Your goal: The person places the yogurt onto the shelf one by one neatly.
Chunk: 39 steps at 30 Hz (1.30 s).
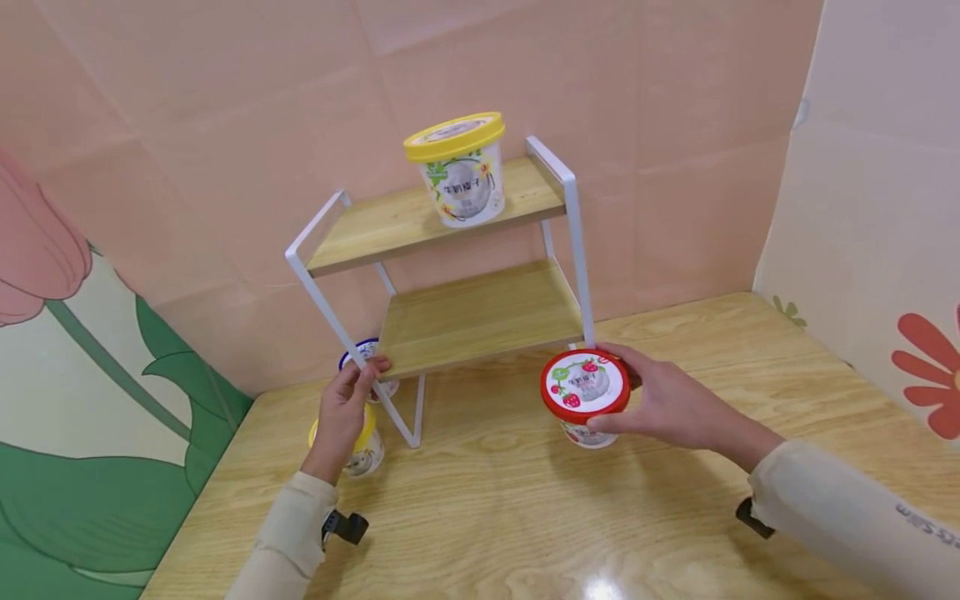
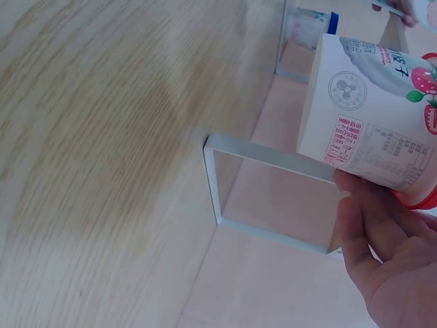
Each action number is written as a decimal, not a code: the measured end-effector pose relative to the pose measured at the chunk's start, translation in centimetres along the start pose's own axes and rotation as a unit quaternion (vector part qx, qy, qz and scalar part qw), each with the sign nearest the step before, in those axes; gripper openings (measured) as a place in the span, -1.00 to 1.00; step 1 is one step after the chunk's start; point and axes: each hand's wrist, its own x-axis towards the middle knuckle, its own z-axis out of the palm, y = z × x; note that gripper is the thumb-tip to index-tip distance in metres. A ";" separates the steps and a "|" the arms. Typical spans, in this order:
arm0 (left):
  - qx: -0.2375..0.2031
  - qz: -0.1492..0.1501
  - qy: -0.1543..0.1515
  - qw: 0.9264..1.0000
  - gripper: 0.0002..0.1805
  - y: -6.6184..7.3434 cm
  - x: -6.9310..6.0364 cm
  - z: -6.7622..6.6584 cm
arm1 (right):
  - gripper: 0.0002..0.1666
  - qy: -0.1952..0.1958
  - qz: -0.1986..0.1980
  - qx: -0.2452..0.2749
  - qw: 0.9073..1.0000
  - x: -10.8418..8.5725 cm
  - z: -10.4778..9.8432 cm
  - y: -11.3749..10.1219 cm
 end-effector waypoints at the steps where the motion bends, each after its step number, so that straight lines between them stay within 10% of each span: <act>1: -0.001 0.000 -0.001 1.000 -0.69 0.0 0.0 0.0 | 0.21 -0.001 0.000 -0.002 1.000 0.0 -0.1 0.0; 39: -0.008 0.009 0.003 1.000 -0.70 -0.2 -0.1 0.1 | 0.19 0.006 -0.005 -0.022 1.000 0.4 -2.1 -1.9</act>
